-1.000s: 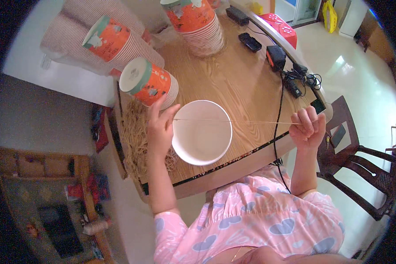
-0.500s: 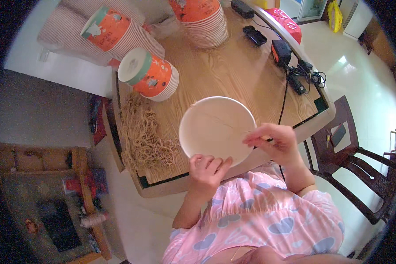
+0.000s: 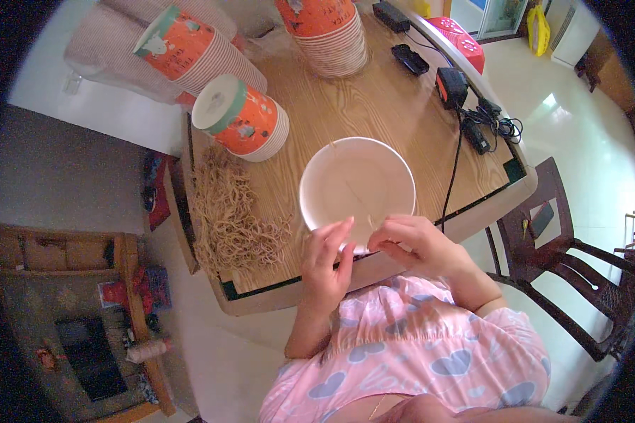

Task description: Thread a handle through a bucket and organize themed buckets on a table.

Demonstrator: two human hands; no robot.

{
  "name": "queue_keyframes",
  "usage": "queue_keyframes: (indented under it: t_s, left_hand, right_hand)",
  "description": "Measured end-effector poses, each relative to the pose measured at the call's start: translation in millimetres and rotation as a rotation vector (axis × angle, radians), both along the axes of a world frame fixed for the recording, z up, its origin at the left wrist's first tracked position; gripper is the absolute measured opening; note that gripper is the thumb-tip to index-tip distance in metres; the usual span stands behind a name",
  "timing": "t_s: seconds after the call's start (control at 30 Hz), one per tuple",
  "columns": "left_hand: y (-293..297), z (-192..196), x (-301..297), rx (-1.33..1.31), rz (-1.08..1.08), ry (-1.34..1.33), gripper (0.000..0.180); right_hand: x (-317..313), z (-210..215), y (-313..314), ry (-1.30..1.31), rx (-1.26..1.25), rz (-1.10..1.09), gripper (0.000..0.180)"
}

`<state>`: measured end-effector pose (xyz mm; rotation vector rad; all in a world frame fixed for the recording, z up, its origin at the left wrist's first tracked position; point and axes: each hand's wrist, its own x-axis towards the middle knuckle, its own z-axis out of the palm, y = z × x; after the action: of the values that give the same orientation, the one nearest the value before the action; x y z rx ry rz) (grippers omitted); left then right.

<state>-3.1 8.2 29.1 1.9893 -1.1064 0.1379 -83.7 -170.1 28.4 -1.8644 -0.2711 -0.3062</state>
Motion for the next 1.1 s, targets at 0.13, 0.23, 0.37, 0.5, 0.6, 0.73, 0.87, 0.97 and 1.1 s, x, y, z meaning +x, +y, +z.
queue_keyframes:
  t_s: [0.13,0.23,0.37,0.5,0.6,0.73,0.87,0.97,1.1]
  left_hand:
    - [-12,9,10,0.068,-0.056,-0.123,0.043]
    - [-10,1,14,0.067,-0.080,-0.129,0.033]
    - [-9,1,12,-0.046,0.011,0.004,0.017]
    - [-6,1,13,-0.091,0.022,0.067,0.018]
    - [-4,4,14,-0.067,0.012,0.066,0.016]
    - [-3,5,15,-0.034,-0.043,-0.006,0.013]
    - [-3,8,14,-0.018,-0.055,-0.016,0.009]
    - [-1,6,15,-0.019,-0.082,-0.009,0.006]
    - [-4,7,14,-0.009,-0.099,-0.020,0.005]
  right_hand:
    - [2,2,4,-0.052,-0.049,0.068,0.012]
    - [2,0,8,-0.057,-0.004,0.021,0.009]
    - [3,7,11,0.105,0.107,-0.136,0.011]
    - [7,9,9,0.117,-0.104,-0.161,0.017]
    - [10,-1,10,-0.068,-0.107,-0.210,0.009]
    - [10,-1,12,-0.036,-0.053,-0.206,0.008]
    - [11,-2,15,-0.054,-0.040,-0.262,0.006]
    - [11,2,15,-0.038,-0.030,-0.243,0.007]
    - [10,-2,15,-0.054,-0.026,-0.246,0.008]
